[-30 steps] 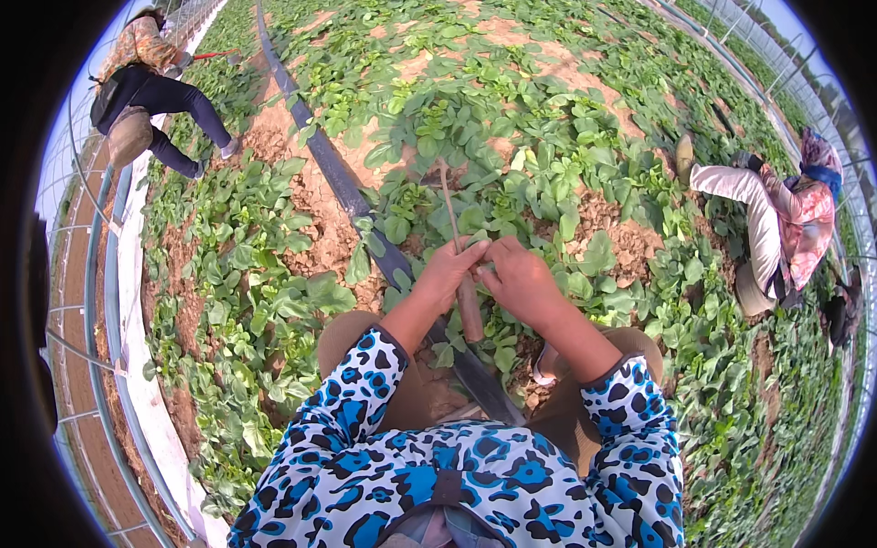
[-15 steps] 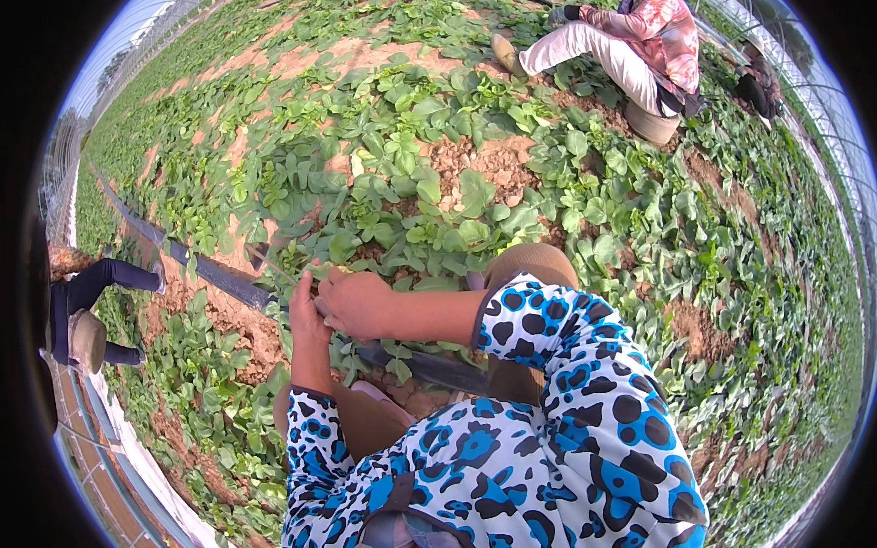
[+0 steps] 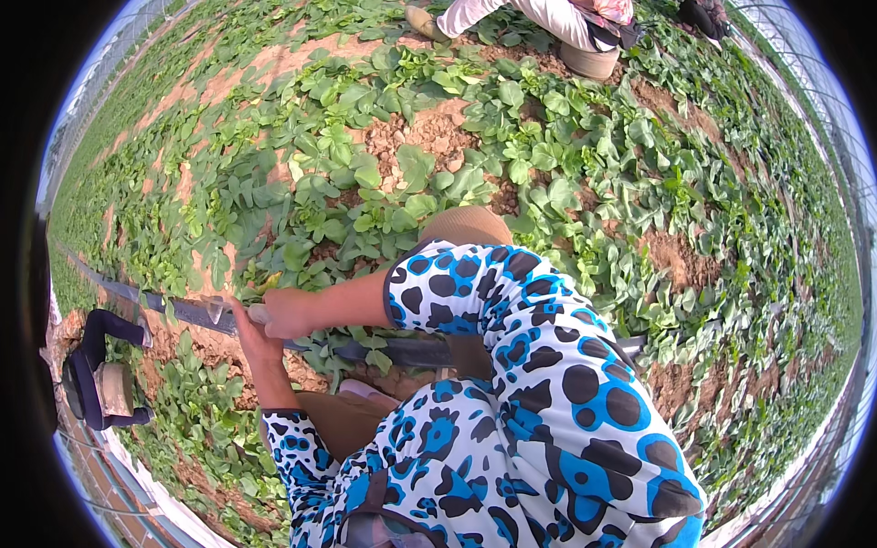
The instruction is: The person squats among rows of leafy green plants in a greenhouse and repeatedly pulls small weeds by hand from the soil between the plants. The person moves along the row, gathering weeds in one hand while continuing to remove more.
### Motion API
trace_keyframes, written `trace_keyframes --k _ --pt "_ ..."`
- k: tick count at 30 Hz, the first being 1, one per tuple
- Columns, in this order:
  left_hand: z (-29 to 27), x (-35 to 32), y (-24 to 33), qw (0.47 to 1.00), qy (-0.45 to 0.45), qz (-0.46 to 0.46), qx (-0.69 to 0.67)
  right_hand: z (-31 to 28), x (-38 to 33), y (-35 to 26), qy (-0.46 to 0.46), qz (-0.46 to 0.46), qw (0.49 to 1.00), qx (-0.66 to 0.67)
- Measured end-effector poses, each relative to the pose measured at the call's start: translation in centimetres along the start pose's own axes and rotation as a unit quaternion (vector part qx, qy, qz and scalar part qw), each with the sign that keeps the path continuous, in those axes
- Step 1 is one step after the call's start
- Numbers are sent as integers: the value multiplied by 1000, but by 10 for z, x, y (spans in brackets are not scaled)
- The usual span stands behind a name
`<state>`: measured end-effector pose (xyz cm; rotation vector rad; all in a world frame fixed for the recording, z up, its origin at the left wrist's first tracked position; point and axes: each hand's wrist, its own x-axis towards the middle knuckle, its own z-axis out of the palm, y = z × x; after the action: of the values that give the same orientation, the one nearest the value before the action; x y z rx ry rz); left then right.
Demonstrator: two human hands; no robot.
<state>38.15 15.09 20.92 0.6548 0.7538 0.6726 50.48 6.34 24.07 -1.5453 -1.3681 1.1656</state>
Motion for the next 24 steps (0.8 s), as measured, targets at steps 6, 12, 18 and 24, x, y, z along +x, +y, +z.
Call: trace_keyframes --k 6,12,18,24 --pt "-40 4 14 993 -37 85 69 -28 7 -44 82 5 981 175" --pt "-20 4 -1 987 -1 42 154 -60 19 -36 185 -1 897 401" --pt "-26 6 -6 966 71 21 247 -82 26 -47 211 -6 843 495" --pt "-32 18 -18 954 101 29 279 -96 33 -44 214 -19 807 550"
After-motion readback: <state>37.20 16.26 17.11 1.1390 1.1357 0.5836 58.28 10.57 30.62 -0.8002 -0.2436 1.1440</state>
